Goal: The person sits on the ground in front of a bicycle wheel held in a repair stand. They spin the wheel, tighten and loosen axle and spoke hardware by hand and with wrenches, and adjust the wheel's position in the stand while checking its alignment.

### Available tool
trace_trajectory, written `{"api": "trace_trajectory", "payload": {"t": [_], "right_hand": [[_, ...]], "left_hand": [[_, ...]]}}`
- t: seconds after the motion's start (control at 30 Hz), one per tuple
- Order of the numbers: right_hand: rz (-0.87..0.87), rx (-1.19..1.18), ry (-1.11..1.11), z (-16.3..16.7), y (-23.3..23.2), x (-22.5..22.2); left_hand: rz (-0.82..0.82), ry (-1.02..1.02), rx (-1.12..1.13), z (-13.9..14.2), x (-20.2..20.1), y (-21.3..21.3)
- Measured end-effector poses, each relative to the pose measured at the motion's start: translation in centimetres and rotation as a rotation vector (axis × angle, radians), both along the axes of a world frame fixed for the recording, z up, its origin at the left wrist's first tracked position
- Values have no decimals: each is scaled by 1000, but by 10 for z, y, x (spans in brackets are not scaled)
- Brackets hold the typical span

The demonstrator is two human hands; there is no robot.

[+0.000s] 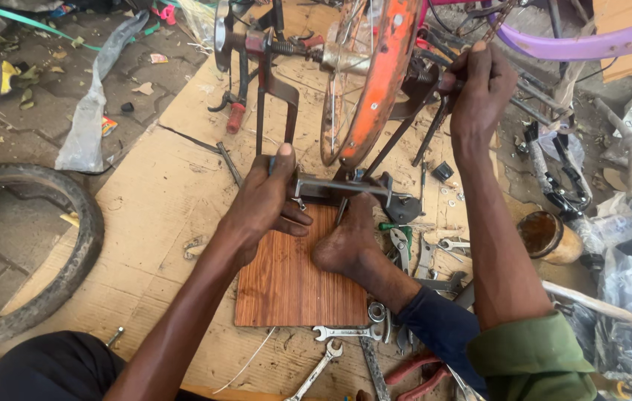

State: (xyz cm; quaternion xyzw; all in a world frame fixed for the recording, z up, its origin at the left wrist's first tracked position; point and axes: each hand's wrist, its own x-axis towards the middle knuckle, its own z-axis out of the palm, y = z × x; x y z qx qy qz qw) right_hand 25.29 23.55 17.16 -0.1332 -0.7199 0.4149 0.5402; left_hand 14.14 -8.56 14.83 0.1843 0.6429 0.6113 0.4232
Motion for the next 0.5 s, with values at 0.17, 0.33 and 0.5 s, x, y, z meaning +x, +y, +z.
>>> {"api": "trace_trajectory", "payload": {"t": [0.17, 0.33, 0.5], "right_hand": [[27, 10, -4, -3, 7, -1], [113, -53, -44, 0, 14, -2], [33, -171, -208, 13, 3, 6]], "left_hand": [[6, 33, 184, -40, 8, -17], [68, 707, 423, -85, 13, -26], [155, 457, 644, -110, 12, 13]]}}
